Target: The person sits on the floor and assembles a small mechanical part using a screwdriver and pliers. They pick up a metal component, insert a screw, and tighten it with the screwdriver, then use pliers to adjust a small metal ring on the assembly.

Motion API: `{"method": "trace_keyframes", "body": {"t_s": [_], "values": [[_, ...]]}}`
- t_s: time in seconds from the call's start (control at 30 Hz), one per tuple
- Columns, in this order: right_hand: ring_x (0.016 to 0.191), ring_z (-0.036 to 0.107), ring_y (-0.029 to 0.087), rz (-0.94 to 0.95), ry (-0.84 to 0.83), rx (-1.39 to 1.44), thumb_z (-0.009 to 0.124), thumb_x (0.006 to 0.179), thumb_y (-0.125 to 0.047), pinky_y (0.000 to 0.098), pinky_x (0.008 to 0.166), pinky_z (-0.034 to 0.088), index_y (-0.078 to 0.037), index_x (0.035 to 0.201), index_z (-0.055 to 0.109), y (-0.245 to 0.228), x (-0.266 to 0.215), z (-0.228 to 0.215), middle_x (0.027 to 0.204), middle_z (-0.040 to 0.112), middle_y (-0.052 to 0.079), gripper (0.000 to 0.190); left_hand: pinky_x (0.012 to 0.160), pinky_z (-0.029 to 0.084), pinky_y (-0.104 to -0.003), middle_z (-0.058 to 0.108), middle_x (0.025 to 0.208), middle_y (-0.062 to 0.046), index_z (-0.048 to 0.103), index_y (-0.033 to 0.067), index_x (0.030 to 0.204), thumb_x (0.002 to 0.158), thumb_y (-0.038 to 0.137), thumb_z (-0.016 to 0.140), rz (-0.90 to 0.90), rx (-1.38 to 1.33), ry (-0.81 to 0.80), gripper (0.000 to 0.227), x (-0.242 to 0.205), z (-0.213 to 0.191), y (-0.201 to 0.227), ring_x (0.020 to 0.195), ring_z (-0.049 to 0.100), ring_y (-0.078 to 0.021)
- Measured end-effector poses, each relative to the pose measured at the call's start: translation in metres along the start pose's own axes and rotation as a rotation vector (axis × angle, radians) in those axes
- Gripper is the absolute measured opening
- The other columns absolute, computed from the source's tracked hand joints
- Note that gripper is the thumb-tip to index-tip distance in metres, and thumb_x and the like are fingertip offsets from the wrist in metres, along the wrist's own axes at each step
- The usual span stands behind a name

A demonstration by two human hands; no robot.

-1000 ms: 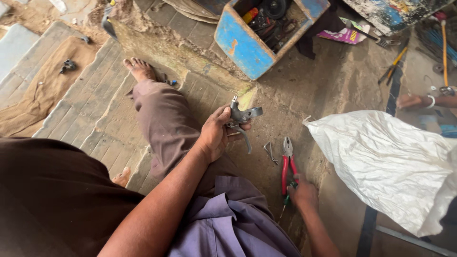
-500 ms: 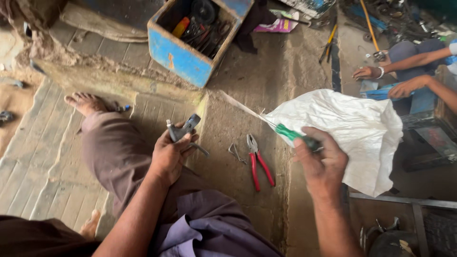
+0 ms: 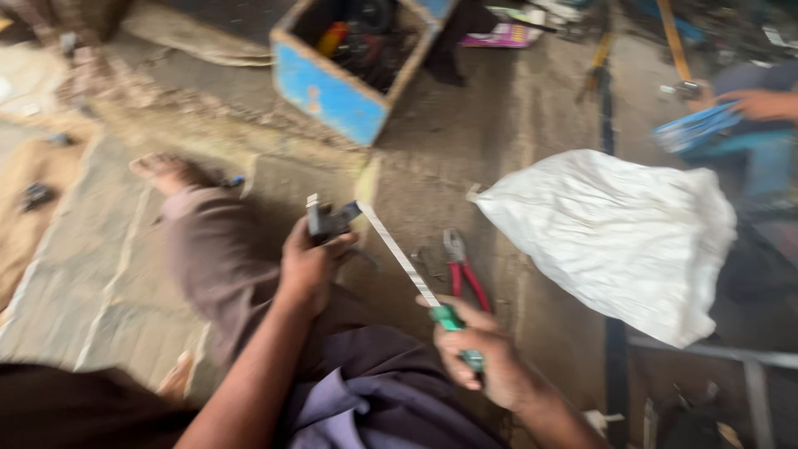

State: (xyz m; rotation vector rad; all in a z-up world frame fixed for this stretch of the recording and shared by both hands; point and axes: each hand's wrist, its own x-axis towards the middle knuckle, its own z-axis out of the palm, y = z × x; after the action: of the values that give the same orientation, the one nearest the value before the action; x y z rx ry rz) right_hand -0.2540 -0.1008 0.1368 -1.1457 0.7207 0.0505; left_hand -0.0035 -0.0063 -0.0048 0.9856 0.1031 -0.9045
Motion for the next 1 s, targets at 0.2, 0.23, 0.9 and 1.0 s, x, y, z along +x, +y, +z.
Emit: {"method": "trace_keyframes", "body": {"t_s": [0.2,0.23,0.9,1.0], "values": [[0.045,0.045,0.009,0.129,0.112,0.020,0.059,0.090,-0.020,0.0247,0.036,0.036,0.003,0.152,0.045,0.001,-0.013,-0.009,0.077,0.056,0.008,0.068,0.080,0.062,-0.032,0.067,0.108,-0.009,0.058,0.0043,0.131,0.084,-0.014,0.069,0.157,-0.055,-0.002,0.052,0.008,-0.006,-0.012,0.095,0.071,-0.0202],[0.043,0.044,0.009,0.166,0.138,0.008,0.059,0.092,-0.023,0.0247,0.035,0.035,0.002,0.152,0.046,0.004,-0.014,-0.012,0.075,0.057,0.010,0.066,0.080,0.062,-0.032,0.067,0.108,-0.009,0.059,0.0041,0.131,0.084,-0.014,0.070,0.172,-0.054,0.007,0.052,0.008,-0.008,-0.012,0.094,0.070,-0.0200],[0.039,0.045,0.008,0.138,0.122,-0.022,0.052,0.095,-0.019,0.0226,0.032,0.035,0.003,0.148,0.048,0.019,-0.005,-0.021,0.076,0.060,0.011,0.057,0.087,0.063,-0.032,0.072,0.109,-0.010,0.066,0.0051,0.128,0.086,-0.014,0.064,0.130,-0.010,-0.047,0.047,0.004,-0.009,-0.001,0.097,0.072,-0.0193],[0.040,0.045,0.008,0.150,0.116,0.021,0.052,0.095,-0.018,0.0227,0.031,0.034,0.003,0.147,0.048,0.021,-0.005,-0.021,0.077,0.060,0.012,0.056,0.086,0.060,-0.030,0.073,0.107,-0.009,0.069,0.0060,0.128,0.085,-0.015,0.064,0.172,0.032,-0.055,0.049,0.004,-0.010,-0.003,0.095,0.071,-0.0170]]}}
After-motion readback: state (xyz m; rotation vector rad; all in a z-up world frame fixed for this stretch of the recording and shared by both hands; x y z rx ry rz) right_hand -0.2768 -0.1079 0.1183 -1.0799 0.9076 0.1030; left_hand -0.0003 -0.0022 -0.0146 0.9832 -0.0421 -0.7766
